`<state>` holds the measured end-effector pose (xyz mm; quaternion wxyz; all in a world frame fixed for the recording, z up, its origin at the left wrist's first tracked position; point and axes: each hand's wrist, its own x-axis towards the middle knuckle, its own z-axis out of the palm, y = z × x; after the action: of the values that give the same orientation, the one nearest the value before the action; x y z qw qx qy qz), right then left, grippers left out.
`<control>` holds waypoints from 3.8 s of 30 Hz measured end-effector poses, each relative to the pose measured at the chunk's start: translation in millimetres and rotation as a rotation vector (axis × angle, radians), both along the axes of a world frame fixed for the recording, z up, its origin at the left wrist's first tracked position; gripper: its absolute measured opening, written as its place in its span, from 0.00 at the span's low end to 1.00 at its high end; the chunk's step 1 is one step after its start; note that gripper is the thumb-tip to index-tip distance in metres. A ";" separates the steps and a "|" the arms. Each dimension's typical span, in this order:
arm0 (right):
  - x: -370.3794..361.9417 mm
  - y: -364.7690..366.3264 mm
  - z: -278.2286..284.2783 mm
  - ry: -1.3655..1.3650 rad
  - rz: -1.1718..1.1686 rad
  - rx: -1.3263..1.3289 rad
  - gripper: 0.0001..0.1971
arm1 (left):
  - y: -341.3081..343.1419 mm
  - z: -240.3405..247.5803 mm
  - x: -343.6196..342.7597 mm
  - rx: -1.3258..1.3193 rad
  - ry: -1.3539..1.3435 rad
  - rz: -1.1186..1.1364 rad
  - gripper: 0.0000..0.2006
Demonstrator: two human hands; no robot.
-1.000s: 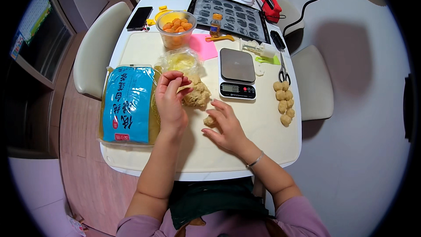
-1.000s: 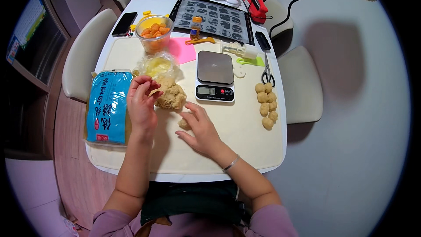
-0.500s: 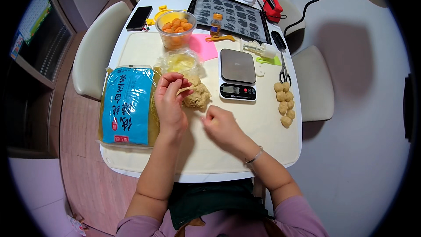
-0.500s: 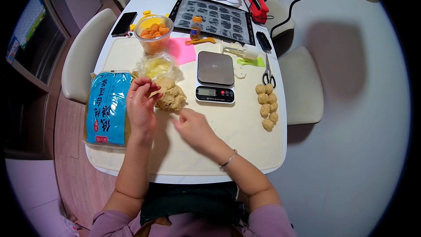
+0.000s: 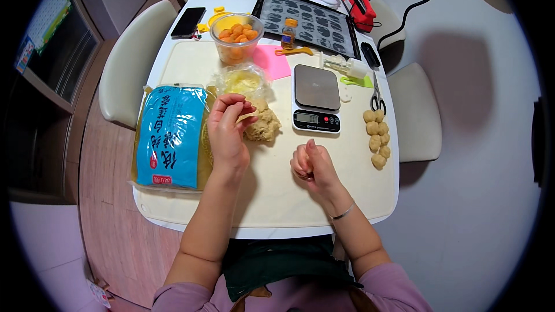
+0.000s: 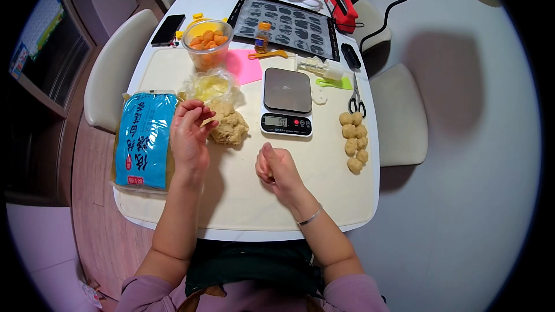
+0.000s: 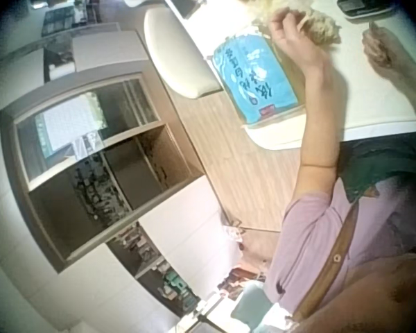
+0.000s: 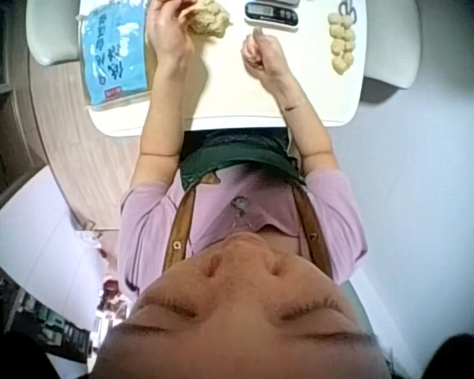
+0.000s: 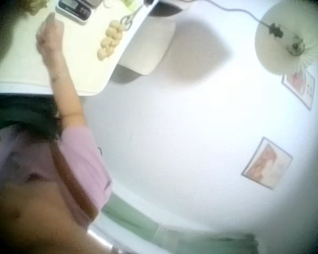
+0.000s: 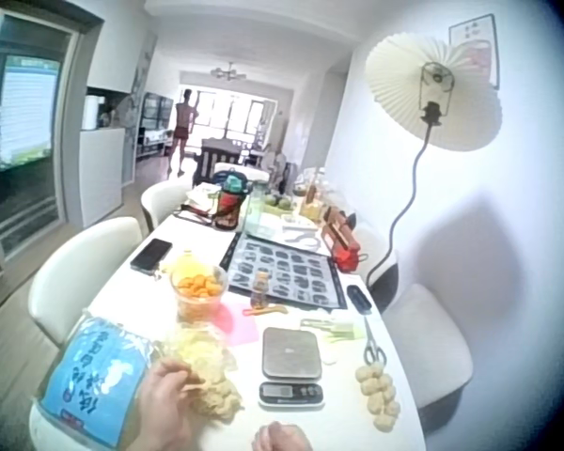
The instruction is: The person prepares small dough portions by pulling pieces from a larger mass, rolling them into balls, and weighing them on a digital scale before placing them on the table.
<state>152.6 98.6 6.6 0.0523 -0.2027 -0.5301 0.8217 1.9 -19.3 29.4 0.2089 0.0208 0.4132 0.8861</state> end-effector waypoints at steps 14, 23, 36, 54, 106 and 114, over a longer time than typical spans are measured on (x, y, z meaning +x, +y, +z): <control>-27.0 61.2 17.4 0.134 -0.203 0.323 0.06 | -1.1 -4.1 -3.5 -0.006 -0.038 0.018 0.04; -88.5 126.7 -8.5 -0.197 -0.273 1.647 0.19 | -4.9 4.5 -8.8 -0.033 0.002 0.106 0.04; -54.6 -19.0 2.8 0.023 -0.026 1.656 0.17 | -4.1 2.8 -5.9 -0.019 0.009 0.120 0.04; -48.8 1.3 -5.5 0.080 -0.043 0.852 0.04 | -2.2 -1.3 -5.5 -0.037 0.016 0.084 0.03; -41.7 8.5 12.2 0.395 -0.288 1.245 0.12 | 2.9 4.0 5.2 -0.325 0.162 -0.549 0.10; -34.2 23.8 17.2 0.425 -0.050 0.720 0.16 | -5.8 10.1 0.3 -0.322 0.197 -0.716 0.07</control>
<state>118.3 122.4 23.7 0.2477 -0.0103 -0.7558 0.6060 2.3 -25.1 39.5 0.4643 0.2155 0.5314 0.6750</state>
